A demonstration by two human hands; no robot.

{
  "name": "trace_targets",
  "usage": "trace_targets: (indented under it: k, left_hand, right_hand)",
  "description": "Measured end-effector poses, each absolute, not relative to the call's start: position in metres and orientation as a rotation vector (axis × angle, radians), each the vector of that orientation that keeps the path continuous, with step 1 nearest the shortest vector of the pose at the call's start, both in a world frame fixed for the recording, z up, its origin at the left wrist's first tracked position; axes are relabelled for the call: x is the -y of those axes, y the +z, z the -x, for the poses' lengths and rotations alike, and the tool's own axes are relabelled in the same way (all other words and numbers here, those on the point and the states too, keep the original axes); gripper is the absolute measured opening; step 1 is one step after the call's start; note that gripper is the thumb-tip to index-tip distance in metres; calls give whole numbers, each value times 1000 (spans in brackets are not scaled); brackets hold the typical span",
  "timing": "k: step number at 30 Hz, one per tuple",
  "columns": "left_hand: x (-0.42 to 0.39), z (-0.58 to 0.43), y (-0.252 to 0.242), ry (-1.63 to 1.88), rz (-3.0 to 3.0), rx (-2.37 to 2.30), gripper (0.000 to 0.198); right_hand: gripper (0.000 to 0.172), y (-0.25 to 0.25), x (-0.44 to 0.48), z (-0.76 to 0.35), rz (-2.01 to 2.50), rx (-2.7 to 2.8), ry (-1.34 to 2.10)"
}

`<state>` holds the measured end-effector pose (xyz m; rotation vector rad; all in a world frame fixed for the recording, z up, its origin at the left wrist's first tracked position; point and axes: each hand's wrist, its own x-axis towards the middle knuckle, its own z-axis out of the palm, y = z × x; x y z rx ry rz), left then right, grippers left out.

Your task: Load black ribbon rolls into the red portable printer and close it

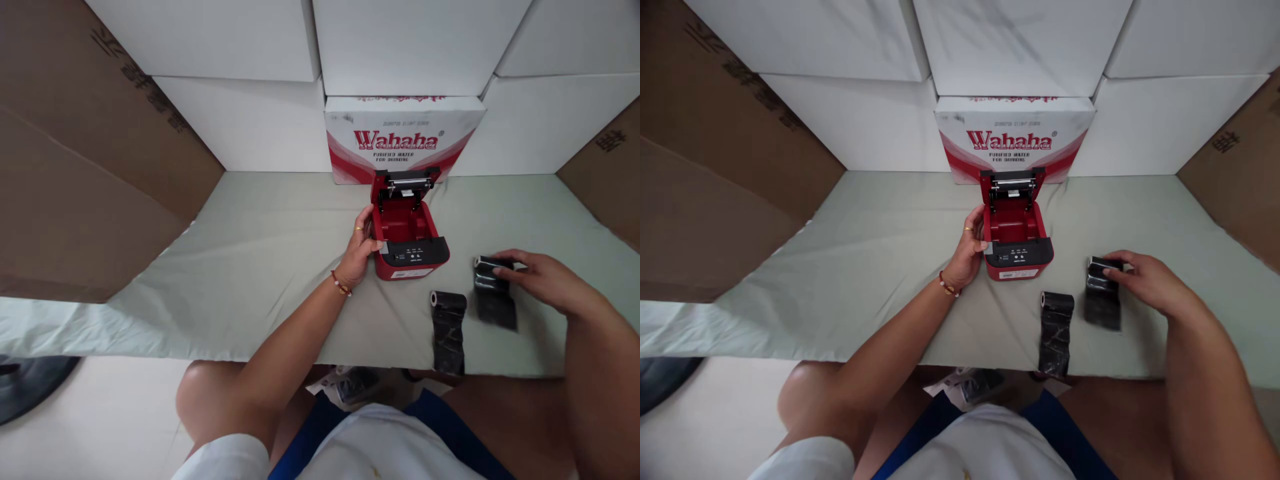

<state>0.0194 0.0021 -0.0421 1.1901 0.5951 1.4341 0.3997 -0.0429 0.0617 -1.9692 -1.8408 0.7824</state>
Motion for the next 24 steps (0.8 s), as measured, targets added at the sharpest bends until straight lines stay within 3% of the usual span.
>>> trace_targets:
  k: [4,9,12,17,20,24]
  left_hand:
    - [-1,-18,-40,1436,-1174,-591,96]
    - [1,-18,-38,1434,-1153,-586,95]
    - [1,-19,-39,1426,-1164,-582,96]
    - [-2,-19,-43,1426,-1196,-606,98]
    - [-3,-18,-44,1423,-1215,-610,98]
    - [-2,-19,-41,1431,-1200,-613,97]
  right_hand:
    - [41,61,74,-373,1767,1974,368]
    - [33,47,99,-323,1348,2336,855]
    - [36,41,102,-315,1391,2373,872]
    - [29,99,97,-322,1298,2211,861]
    - [30,140,76,-309,1365,2125,679]
    - [35,141,22,-264,1402,2187,487]
